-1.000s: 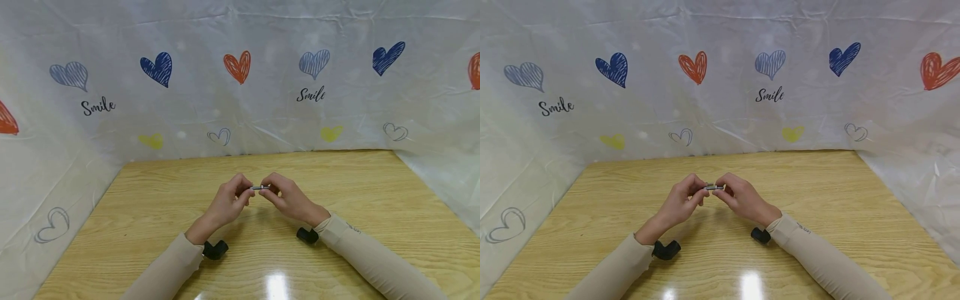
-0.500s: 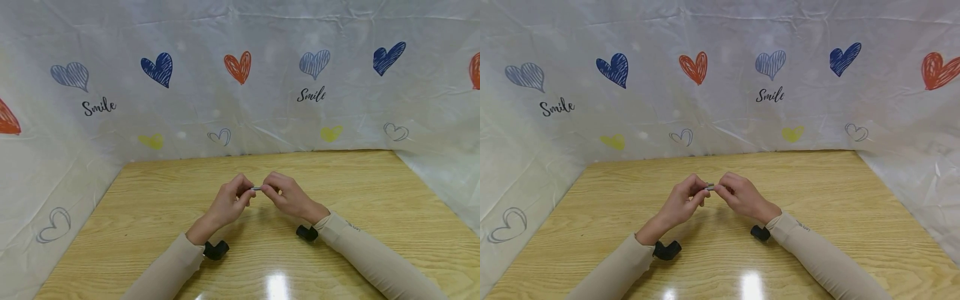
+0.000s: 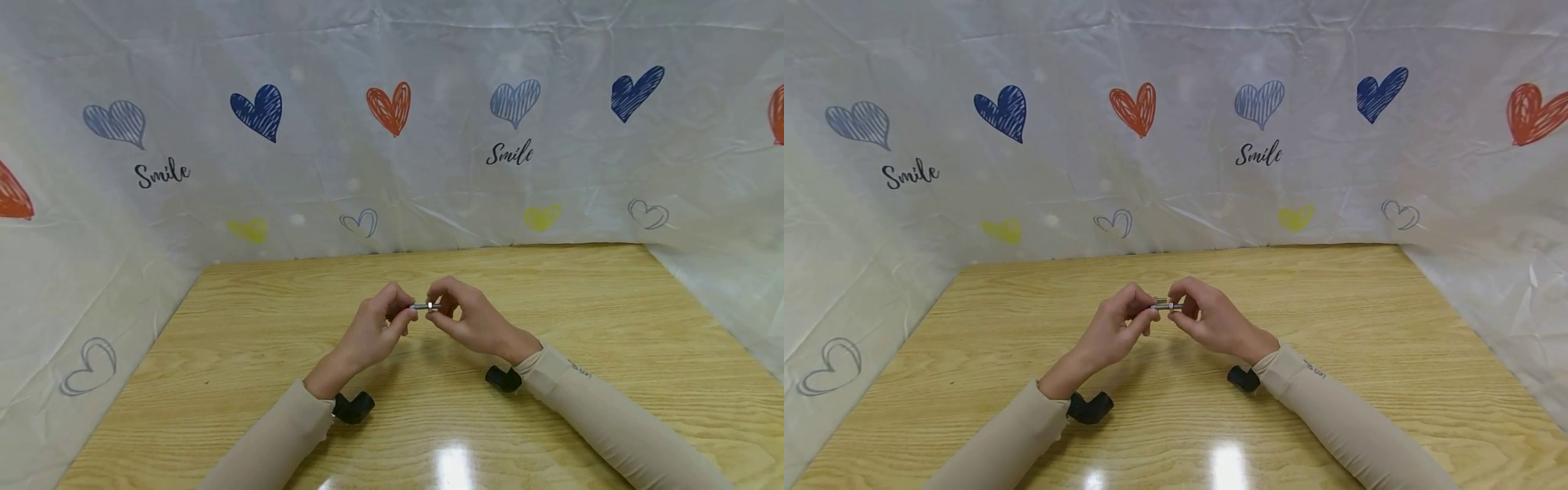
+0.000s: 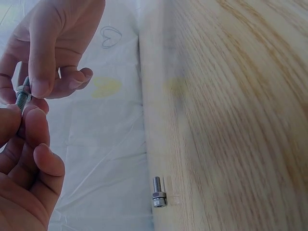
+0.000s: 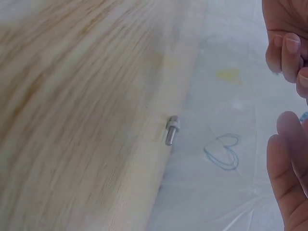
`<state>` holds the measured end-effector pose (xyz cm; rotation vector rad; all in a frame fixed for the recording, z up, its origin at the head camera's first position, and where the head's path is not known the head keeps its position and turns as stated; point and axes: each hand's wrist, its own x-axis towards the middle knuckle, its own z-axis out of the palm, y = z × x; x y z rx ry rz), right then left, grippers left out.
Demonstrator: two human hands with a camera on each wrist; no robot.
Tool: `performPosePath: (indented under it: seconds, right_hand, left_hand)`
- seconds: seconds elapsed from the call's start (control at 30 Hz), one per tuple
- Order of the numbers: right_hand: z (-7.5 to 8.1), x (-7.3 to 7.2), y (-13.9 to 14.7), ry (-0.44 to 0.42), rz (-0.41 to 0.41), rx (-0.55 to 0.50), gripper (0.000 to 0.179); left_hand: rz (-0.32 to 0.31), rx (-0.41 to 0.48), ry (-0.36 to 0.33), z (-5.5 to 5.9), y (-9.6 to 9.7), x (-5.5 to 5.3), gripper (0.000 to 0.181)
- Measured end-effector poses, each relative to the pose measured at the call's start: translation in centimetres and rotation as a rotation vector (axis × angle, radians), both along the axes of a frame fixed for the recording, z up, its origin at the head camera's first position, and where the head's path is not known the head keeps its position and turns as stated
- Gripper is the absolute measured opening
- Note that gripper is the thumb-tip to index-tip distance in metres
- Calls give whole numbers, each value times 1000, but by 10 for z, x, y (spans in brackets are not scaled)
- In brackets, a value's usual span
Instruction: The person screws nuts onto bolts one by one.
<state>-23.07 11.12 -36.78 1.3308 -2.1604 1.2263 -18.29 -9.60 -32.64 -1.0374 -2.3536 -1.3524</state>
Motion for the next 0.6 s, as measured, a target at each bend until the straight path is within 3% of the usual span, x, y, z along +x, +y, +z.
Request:
performPosePath:
  seconds: [0.6]
  right_hand:
    - [0, -1, -2, 46, 9, -14, 14]
  left_hand:
    - [7, 14, 1, 1, 0, 1, 5]
